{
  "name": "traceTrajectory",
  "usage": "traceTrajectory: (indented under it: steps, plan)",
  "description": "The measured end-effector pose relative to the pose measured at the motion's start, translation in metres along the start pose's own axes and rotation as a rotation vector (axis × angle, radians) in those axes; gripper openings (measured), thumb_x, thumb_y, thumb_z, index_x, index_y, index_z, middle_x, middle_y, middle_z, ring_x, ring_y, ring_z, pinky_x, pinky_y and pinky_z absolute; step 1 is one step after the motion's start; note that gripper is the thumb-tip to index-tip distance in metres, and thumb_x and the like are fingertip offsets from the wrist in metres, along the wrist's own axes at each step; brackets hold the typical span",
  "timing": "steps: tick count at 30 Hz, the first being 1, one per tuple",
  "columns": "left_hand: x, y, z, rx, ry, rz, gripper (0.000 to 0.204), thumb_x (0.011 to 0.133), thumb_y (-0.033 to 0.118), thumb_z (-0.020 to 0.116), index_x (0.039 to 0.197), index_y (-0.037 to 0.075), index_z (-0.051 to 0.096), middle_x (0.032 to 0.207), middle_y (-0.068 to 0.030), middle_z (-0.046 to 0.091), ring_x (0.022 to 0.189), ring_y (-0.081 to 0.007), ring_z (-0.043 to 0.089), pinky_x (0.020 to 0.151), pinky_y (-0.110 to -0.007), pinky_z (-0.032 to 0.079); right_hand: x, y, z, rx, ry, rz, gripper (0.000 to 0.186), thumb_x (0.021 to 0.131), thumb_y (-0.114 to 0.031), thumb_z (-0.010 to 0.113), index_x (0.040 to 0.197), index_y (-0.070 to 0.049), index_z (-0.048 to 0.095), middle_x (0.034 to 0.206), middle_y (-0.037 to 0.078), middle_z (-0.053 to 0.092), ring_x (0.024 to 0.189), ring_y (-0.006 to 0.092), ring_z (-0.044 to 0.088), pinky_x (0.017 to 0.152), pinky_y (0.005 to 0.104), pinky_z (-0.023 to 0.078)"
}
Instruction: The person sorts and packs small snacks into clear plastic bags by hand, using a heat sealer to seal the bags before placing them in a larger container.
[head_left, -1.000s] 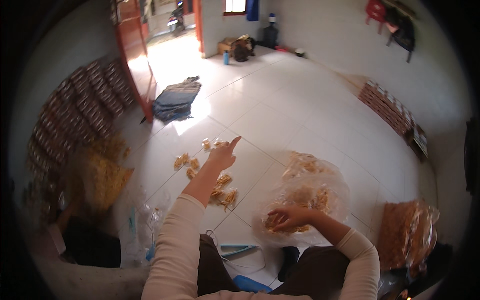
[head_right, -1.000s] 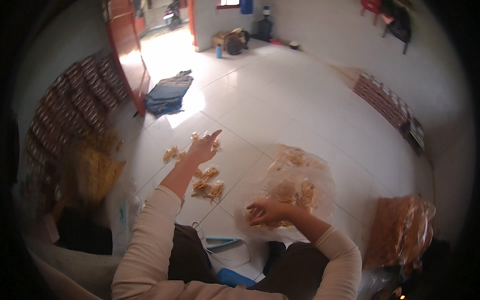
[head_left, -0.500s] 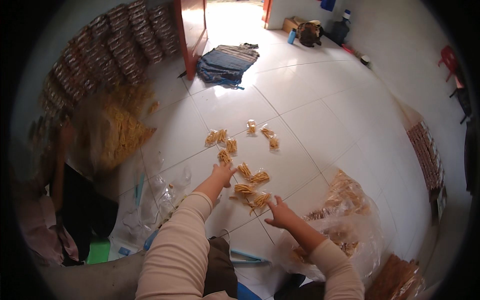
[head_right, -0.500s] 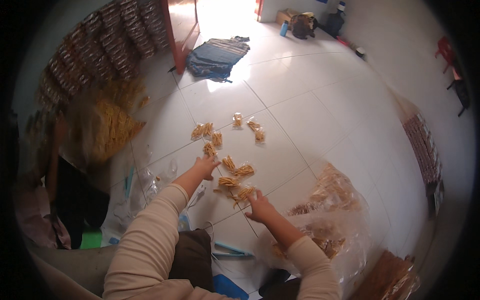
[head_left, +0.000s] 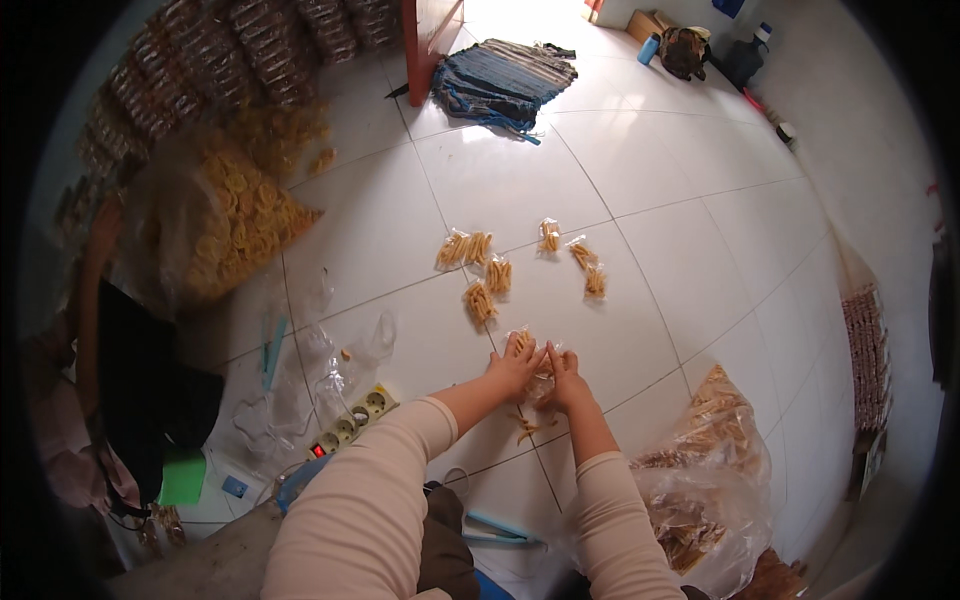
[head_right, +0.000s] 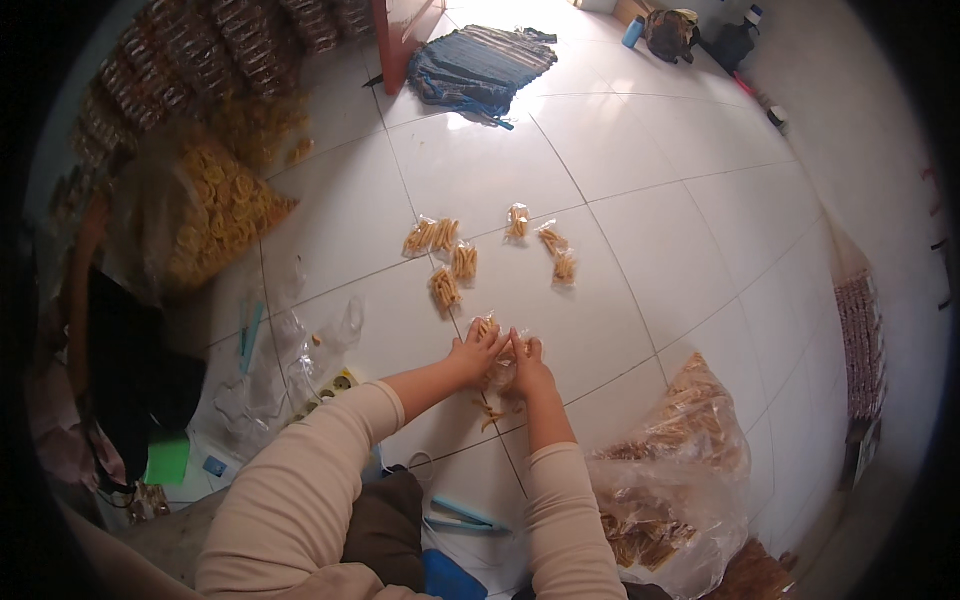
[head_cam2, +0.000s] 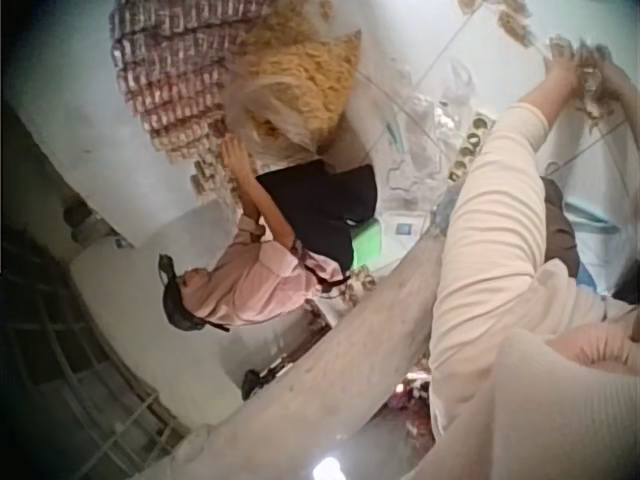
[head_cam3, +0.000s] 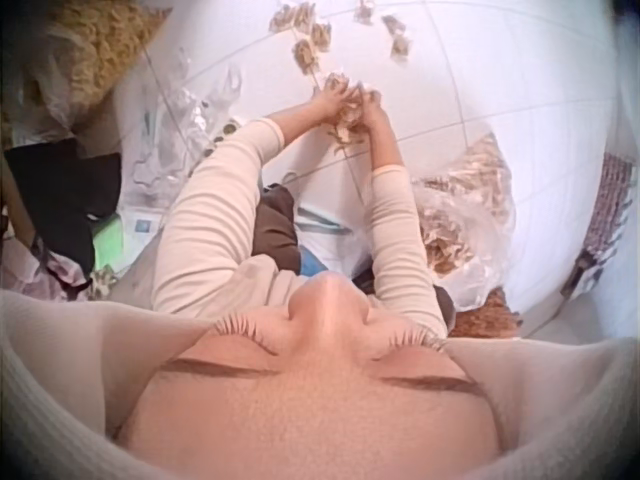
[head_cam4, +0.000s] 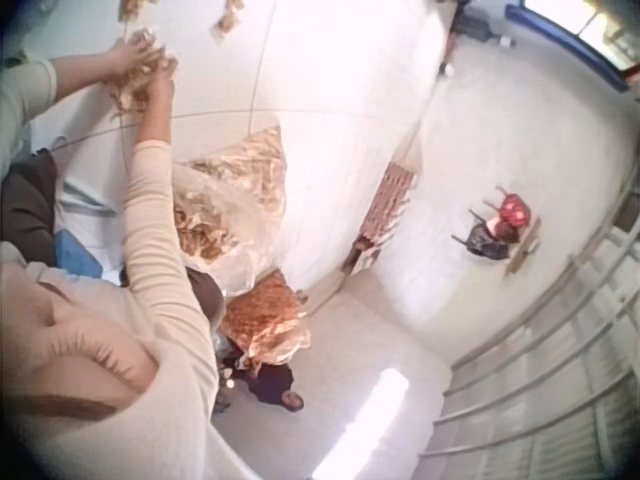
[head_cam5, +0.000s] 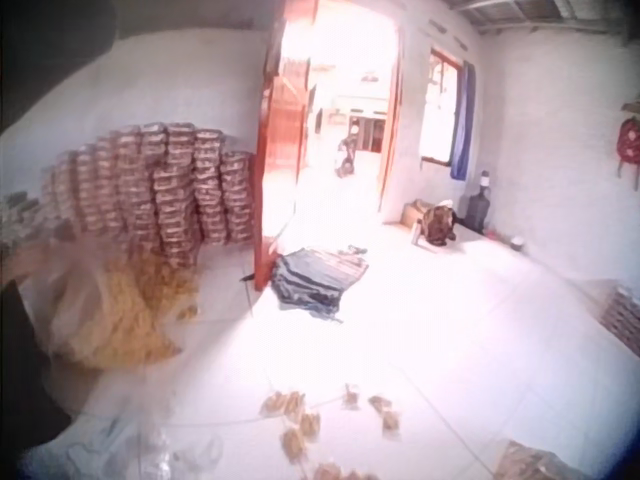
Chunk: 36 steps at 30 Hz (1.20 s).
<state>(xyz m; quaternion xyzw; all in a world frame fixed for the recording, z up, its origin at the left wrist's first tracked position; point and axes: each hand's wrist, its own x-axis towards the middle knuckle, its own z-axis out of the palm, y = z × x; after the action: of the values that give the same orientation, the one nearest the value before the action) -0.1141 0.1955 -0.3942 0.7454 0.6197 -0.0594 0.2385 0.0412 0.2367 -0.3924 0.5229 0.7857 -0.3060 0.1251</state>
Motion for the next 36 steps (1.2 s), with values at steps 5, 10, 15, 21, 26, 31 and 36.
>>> traceTrajectory:
  steps: [5, 10, 15, 21, 26, 31, 36]
  plan:
    - [0.013, -0.021, -0.01, -0.123, 0.004, 0.03, 0.055, 0.067, 0.023, 0.067, 0.118, 0.015, 0.047, 0.124, -0.0079, 0.043, 0.113, -0.035, 0.04, 0.081, -0.047, 0.046, 0.002, -0.006, -0.021, -0.085, -0.038, 0.121, 0.07, 0.058, -0.023, 0.077, 0.12, -0.023, 0.044, 0.12, 0.01, 0.039, 0.1, 0.0309, 0.055, 0.08, 0.0408, 0.048]
    - [0.019, -0.043, -0.036, 0.032, 0.011, 0.069, 0.041, 0.066, 0.022, 0.065, 0.104, 0.012, 0.054, 0.109, -0.0078, 0.054, 0.103, -0.0288, 0.049, 0.076, -0.041, 0.048, 0.005, 0.0, -0.014, -0.373, 0.126, 0.049, 0.05, 0.058, -0.031, 0.077, 0.101, -0.018, 0.056, 0.102, 0.004, 0.052, 0.099, 0.0258, 0.055, 0.077, 0.0365, 0.047]
    - [0.024, -0.093, -0.076, -0.165, 0.145, -0.125, 0.053, 0.057, 0.034, 0.07, 0.105, 0.014, 0.058, 0.125, -0.0069, 0.044, 0.121, -0.0329, 0.032, 0.092, -0.055, 0.031, 0.017, 0.006, -0.025, 0.008, -0.058, 0.111, 0.044, 0.059, -0.032, 0.077, 0.091, -0.008, 0.058, 0.086, 0.007, 0.062, 0.085, 0.0246, 0.06, 0.072, 0.0373, 0.048]
    - [0.042, -0.102, -0.087, -0.305, 0.091, -0.21, 0.062, 0.055, 0.044, 0.071, 0.111, 0.02, 0.061, 0.148, -0.0027, 0.007, 0.133, -0.0394, -0.005, 0.093, -0.072, 0.009, 0.088, 0.045, -0.039, 0.571, 0.471, 0.047, 0.044, 0.064, -0.034, 0.077, 0.08, 0.001, 0.056, 0.078, 0.011, 0.06, 0.068, 0.0145, 0.06, 0.055, 0.0282, 0.048]
    - [0.067, -0.09, -0.065, -0.44, 0.005, -0.349, 0.06, 0.056, 0.048, 0.069, 0.109, 0.021, 0.062, 0.149, -0.0004, 0.005, 0.133, -0.0405, -0.002, 0.093, -0.073, 0.009, 0.138, 0.039, -0.097, 0.452, 0.671, 0.071, 0.047, 0.065, -0.038, 0.067, 0.086, 0.003, 0.06, 0.116, 0.022, 0.048, 0.106, 0.0291, 0.049, 0.086, 0.0375, 0.04]
    - [0.054, -0.089, -0.048, -0.263, 0.119, -0.241, 0.057, 0.059, 0.044, 0.068, 0.109, 0.019, 0.06, 0.143, 0.0019, 0.022, 0.13, -0.0318, 0.018, 0.092, -0.064, 0.023, 0.167, 0.039, -0.109, -0.019, 0.51, 0.088, 0.049, 0.067, -0.037, 0.064, 0.1, -0.001, 0.059, 0.129, 0.021, 0.038, 0.12, 0.03, 0.037, 0.099, 0.0453, 0.027]
    - [0.048, -0.091, -0.026, -0.176, 0.355, -0.195, 0.058, 0.057, 0.044, 0.07, 0.108, 0.019, 0.058, 0.132, 0.004, 0.038, 0.119, -0.0259, 0.035, 0.087, -0.052, 0.031, 0.182, 0.03, -0.094, 0.088, 0.39, -0.036, 0.065, 0.071, -0.036, 0.065, 0.123, -0.004, 0.043, 0.131, 0.021, 0.035, 0.124, 0.0293, 0.033, 0.099, 0.0476, 0.026]
